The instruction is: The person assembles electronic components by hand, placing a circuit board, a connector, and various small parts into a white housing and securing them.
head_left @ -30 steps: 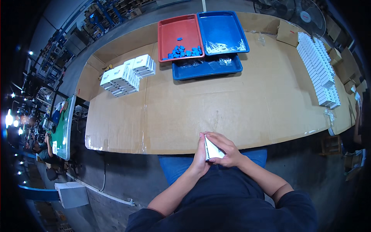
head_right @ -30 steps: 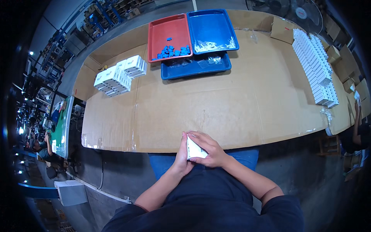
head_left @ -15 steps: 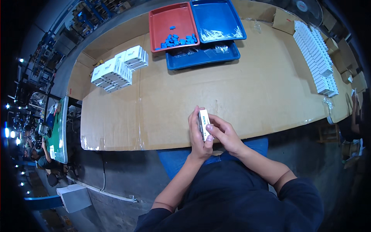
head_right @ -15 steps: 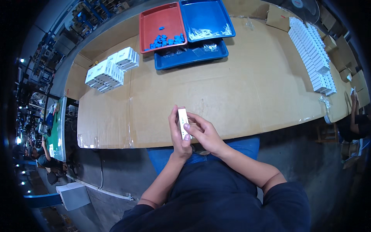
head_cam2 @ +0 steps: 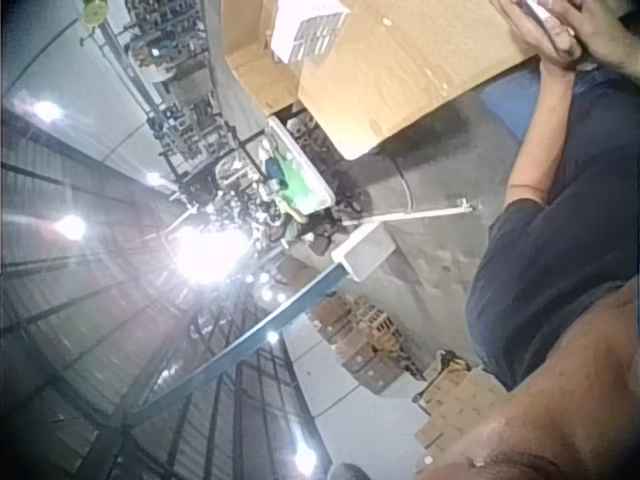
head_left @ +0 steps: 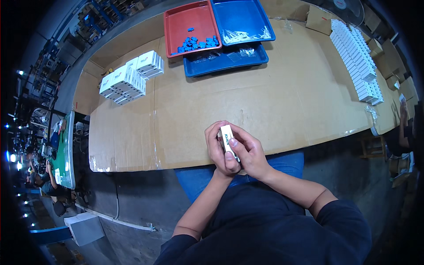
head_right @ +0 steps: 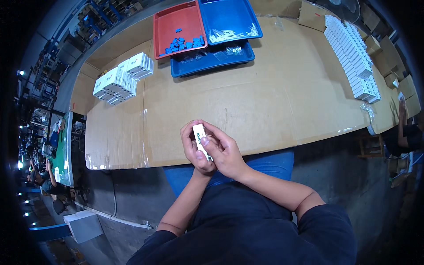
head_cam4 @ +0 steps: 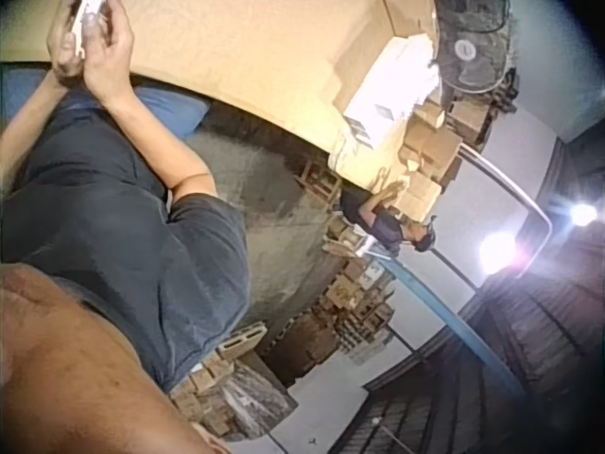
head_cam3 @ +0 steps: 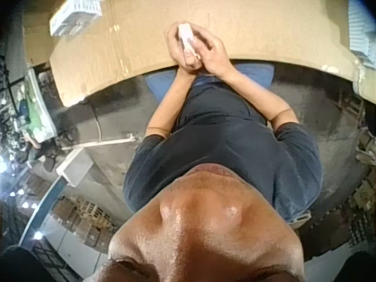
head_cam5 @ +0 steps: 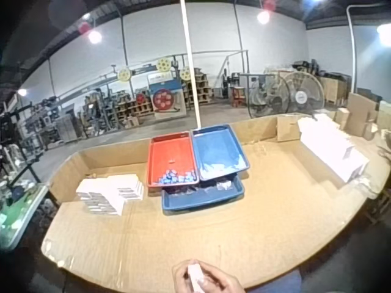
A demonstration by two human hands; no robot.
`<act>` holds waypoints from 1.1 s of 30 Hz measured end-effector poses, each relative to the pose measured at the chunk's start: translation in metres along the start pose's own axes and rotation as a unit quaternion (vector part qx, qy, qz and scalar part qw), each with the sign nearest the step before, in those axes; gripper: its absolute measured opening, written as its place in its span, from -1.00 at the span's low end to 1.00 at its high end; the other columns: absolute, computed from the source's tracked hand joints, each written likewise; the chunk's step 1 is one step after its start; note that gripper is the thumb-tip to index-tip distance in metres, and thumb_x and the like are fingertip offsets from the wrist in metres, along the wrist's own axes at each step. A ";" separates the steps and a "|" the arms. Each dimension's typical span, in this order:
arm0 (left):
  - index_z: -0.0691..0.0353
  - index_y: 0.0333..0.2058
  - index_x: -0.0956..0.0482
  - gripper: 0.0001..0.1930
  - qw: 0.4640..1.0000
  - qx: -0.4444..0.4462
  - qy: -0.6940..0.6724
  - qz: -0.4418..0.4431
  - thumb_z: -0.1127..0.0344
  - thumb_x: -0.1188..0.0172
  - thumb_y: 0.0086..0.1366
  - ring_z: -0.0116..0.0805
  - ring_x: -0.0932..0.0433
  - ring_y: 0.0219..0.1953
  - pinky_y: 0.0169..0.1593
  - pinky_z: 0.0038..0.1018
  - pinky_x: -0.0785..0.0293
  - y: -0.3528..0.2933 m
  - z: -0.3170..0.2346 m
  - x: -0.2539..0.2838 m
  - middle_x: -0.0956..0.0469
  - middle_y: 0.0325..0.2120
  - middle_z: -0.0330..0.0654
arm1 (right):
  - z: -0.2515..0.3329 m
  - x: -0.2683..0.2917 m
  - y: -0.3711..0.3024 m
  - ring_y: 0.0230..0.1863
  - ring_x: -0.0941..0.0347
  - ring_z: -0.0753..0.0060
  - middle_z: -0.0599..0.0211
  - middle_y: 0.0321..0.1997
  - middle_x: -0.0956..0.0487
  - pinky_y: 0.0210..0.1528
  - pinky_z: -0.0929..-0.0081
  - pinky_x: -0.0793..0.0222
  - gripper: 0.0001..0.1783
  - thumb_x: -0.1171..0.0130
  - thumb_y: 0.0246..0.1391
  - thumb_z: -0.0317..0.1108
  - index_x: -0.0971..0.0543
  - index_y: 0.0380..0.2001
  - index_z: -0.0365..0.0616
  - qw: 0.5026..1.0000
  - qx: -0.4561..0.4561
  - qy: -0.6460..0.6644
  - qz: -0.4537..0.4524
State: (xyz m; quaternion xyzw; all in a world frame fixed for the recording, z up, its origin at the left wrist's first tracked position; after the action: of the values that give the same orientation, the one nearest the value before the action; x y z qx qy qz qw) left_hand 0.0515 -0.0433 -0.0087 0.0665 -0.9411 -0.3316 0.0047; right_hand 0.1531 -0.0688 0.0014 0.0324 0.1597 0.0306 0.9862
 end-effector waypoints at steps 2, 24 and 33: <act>0.56 0.14 -0.41 -0.20 1.000 0.006 -0.022 -0.002 -0.22 0.12 0.35 -0.01 -0.52 0.05 0.10 -0.18 -0.50 -0.003 -0.001 0.000 -0.41 0.08 0.21 | -0.003 0.001 -0.004 0.25 -0.47 0.45 0.10 0.26 -0.54 0.30 0.45 -0.38 -0.39 -0.08 0.49 -0.28 -0.27 0.46 -0.35 1.000 -0.004 0.001 -0.003; 0.17 0.40 -0.25 -0.24 0.828 0.488 -0.267 0.079 -0.35 0.37 0.59 -0.22 -0.53 0.23 0.26 -0.24 -0.51 -0.057 0.039 -0.007 -0.47 0.24 -0.07 | 0.017 0.036 -0.016 0.49 -0.26 -0.18 -0.15 0.45 -0.33 0.49 0.02 -0.22 -0.01 -0.47 0.04 -0.02 -0.32 0.46 -0.17 0.889 0.185 -0.412 0.077; 0.14 0.36 -0.29 -0.30 0.744 0.564 -0.342 0.102 -0.32 0.29 0.59 -0.23 -0.56 0.20 0.24 -0.26 -0.55 -0.056 -0.001 -0.019 -0.51 0.17 -0.09 | 0.012 0.044 -0.014 0.33 -0.45 -0.18 -0.10 0.36 -0.48 0.44 -0.14 -0.26 -0.05 -0.55 -0.09 0.03 -0.46 0.28 -0.29 0.865 0.294 -0.389 0.117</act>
State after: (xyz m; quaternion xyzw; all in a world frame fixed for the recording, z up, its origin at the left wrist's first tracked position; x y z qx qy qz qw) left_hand 0.0773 -0.0844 -0.0419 -0.1570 -0.8960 0.2619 -0.3225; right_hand 0.1992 -0.0804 -0.0020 0.3482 -0.2405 0.0822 0.9023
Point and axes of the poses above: each hand's wrist, its own y-axis towards the middle knuckle, its own x-axis out of the back of the hand, z = x × y, the point moved 6 cm from there along y, towards the middle knuckle
